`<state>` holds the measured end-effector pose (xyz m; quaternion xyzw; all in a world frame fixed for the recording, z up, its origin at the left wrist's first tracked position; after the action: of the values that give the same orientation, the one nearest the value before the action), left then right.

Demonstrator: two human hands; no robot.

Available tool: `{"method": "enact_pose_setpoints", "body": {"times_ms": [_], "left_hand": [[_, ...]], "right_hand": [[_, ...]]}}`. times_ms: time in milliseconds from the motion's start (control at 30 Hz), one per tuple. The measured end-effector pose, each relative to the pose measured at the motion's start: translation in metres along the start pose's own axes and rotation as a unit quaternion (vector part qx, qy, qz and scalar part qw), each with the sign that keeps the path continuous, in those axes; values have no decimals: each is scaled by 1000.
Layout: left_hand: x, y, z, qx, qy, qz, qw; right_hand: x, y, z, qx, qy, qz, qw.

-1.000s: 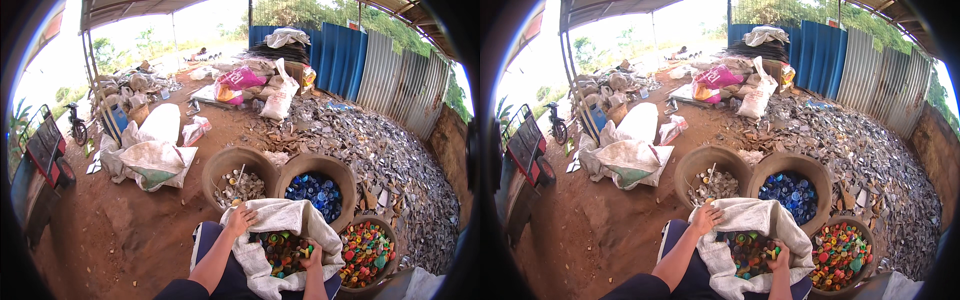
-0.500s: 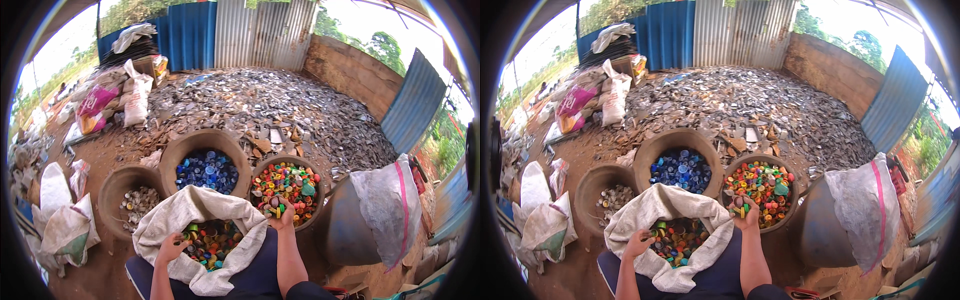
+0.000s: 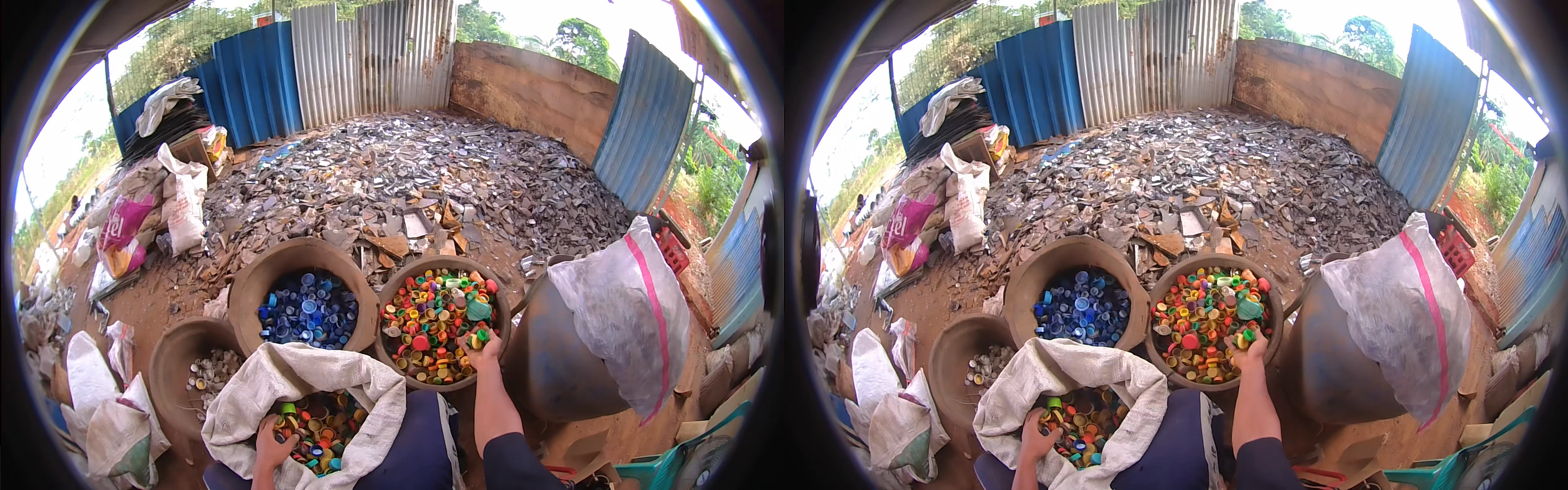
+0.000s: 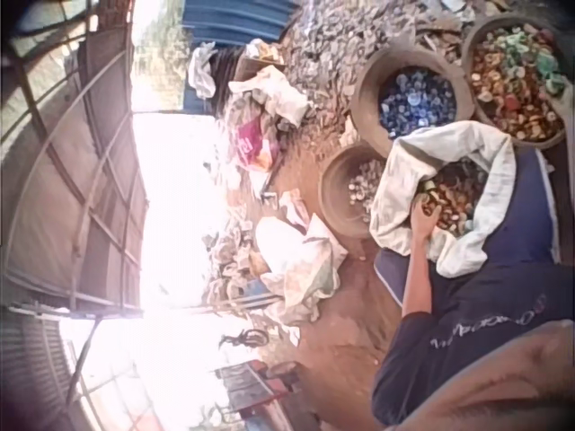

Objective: The person sorts plastic bottle caps from a white sack on their lap into three nearby bowls by color. They pick caps from the sack and place them into bowls containing blue, multicolored, and white caps.

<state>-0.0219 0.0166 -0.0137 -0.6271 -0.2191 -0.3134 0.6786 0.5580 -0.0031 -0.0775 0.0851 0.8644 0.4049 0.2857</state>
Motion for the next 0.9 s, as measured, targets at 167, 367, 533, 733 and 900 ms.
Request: {"method": "enact_pose_setpoints", "body": {"times_ms": [167,367,533,733,900], "left_hand": [[-4,2,-2,16,17,22,999],[1,4,-1,11,8,27,1000],[8,4,-1,7,6,25,1000],[15,0,-2,-18,-14,53,998],[20,7,-7,-43,-60,158,985]], "right_hand": [[-16,12,15,64,-49,-44,996],[-10,-31,19,155,-68,39,985],[7,-67,18,280,-44,-67,957],[5,-14,7,192,-41,-37,980],[0,-11,0,200,-144,-239,939]]}}
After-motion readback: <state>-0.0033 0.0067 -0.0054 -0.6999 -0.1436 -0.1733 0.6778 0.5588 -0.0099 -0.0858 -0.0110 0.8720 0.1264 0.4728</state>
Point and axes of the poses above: each hand's wrist, its own z-axis towards the middle knuckle, its own y-axis out of the palm, x = y × z, the point moved 4 cm from there along z, towards the middle knuckle, and after that the axes turned 11 degrees about x, right-handed, at the moved point
